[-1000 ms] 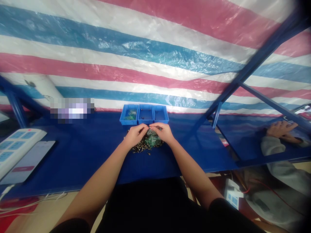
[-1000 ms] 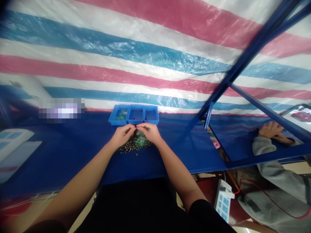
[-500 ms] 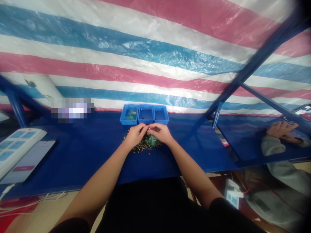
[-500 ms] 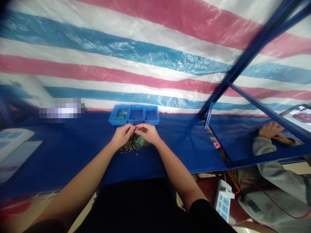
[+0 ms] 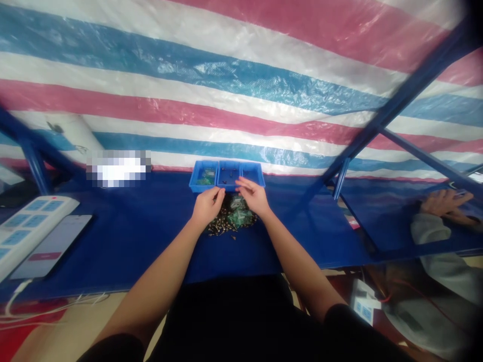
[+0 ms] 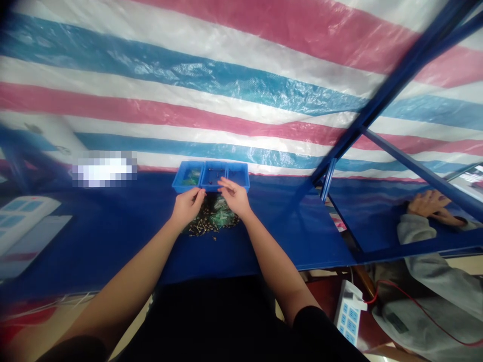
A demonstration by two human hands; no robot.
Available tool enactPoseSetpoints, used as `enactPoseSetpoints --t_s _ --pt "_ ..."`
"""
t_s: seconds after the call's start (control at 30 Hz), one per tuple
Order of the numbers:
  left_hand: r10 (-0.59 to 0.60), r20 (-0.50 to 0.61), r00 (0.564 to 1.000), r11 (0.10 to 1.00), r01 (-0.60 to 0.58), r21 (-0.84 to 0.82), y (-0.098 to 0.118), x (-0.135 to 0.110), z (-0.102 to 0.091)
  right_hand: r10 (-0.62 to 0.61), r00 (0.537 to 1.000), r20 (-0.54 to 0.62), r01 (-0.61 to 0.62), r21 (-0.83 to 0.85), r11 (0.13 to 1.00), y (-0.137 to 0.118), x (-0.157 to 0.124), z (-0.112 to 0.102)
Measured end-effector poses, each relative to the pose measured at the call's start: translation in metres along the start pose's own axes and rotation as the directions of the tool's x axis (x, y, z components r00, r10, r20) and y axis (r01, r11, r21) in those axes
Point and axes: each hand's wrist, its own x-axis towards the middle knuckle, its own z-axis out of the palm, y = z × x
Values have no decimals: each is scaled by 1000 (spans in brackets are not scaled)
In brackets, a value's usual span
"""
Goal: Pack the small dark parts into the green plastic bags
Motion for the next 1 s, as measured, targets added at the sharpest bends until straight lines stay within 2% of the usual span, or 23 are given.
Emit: enactPoseSetpoints --t_s 0.1,0.2,0.27,0.37,0.47,0.8,0.9,1.0 --pt "7 -21 1000 999 -6 45 -3 2 1 -56 997 58 73 -350 934 -3 -7 -15" --pt "0 -26 1000 997 2 77 -6 3 3 -111 966 235 230 -574 786 -6 -11 -18" --pt "-4 -24 1000 997 6 73 -6 4 4 -134 937 322 319 -636 703 -6 -13 -12" --pt "3 -10 1000 998 -2 59 -6 4 4 -164 919 358 380 -697 608 -2 -14 -1" --pt "11 -13 1000 998 -10 63 -5 3 5 -148 914 377 393 -734 554 4 -14 6" --pt "33 17 999 996 -35 76 -4 3 5 -120 913 390 387 -734 558 5 -12 5" --pt "36 27 999 997 -38 71 -4 3 5 -128 917 378 375 -705 602 3 -13 5" --pt "47 47 998 998 -49 36 -5 3 6 -161 940 300 323 -636 700 -1 -15 2"
